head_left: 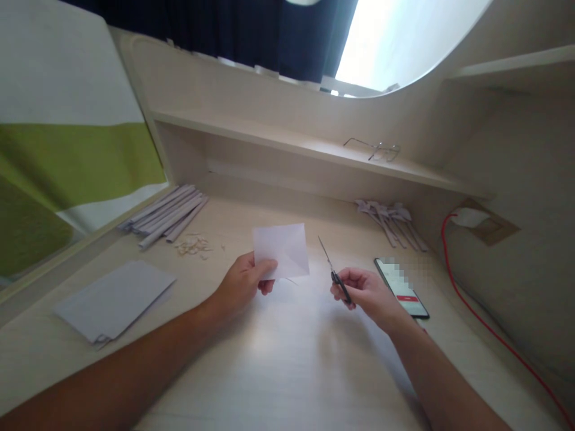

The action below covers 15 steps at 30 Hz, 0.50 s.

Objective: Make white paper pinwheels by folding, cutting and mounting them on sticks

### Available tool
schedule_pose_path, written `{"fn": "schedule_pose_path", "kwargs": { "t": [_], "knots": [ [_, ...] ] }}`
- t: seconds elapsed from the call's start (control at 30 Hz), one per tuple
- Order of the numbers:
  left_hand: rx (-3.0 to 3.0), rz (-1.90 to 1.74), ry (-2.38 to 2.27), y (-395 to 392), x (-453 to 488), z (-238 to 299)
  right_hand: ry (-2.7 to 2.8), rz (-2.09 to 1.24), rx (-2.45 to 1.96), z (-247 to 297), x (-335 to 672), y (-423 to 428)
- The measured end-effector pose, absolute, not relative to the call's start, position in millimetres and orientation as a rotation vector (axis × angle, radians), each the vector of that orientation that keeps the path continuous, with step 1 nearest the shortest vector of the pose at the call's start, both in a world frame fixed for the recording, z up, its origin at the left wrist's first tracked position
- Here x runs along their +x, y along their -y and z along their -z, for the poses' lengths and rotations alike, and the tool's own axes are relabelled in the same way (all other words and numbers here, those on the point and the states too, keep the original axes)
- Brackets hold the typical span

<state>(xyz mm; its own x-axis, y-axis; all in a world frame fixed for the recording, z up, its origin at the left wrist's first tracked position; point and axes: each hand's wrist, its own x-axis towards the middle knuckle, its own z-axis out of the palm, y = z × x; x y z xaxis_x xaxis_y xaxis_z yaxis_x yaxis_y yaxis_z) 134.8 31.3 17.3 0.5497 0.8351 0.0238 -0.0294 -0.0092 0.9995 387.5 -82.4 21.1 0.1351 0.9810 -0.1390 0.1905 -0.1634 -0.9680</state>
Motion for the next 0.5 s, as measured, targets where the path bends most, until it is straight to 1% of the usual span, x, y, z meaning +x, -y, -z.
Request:
{"fn": "schedule_pose_path", "kwargs": {
  "t": [0.13,0.27,0.5],
  "knots": [
    [1.494,-0.873,-0.754,-29.2,131.8,-19.5,1.106,-1.114,-1.514,-19.9,372.1,82.7],
    [1.530,-0.881,-0.760,-29.2,130.4,-21.8,1.166,-1.071,-1.570,-22.7,365.3,83.9],
    [1.532,-0.925,-0.831,-30.1,128.3,-25.7,1.305,-1.266,-1.576,-22.5,359.6,92.7]
  ]
}}
